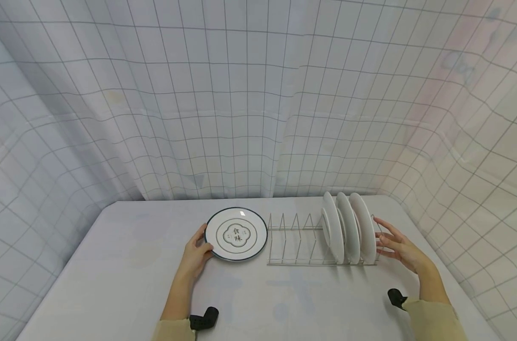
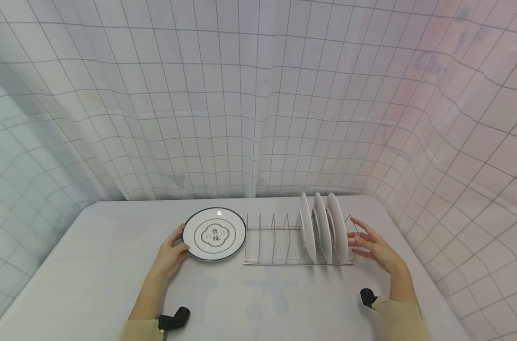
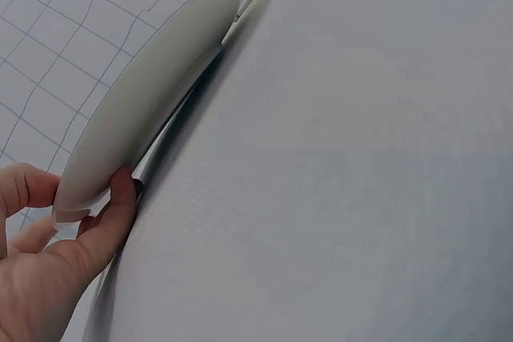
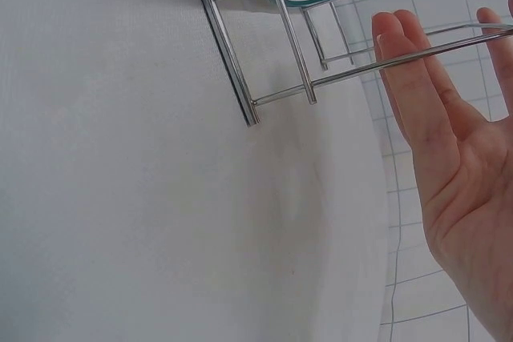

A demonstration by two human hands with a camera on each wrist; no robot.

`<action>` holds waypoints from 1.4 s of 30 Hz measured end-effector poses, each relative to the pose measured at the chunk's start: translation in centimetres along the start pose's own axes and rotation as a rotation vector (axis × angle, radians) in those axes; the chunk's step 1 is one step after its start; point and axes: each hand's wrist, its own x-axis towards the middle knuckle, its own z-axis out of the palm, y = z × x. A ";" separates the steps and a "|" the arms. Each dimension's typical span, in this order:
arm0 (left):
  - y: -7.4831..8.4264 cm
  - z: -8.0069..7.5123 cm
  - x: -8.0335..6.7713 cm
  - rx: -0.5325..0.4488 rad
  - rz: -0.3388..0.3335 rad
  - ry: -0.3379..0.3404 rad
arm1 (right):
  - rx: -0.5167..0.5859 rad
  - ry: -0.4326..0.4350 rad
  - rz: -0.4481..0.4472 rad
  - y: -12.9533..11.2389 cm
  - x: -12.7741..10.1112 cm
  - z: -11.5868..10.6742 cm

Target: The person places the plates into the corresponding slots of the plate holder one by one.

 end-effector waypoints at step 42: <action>11.3 8.0 -1.1 -0.021 0.446 -0.264 | 0.005 -0.006 -0.017 0.3 0.2 -0.2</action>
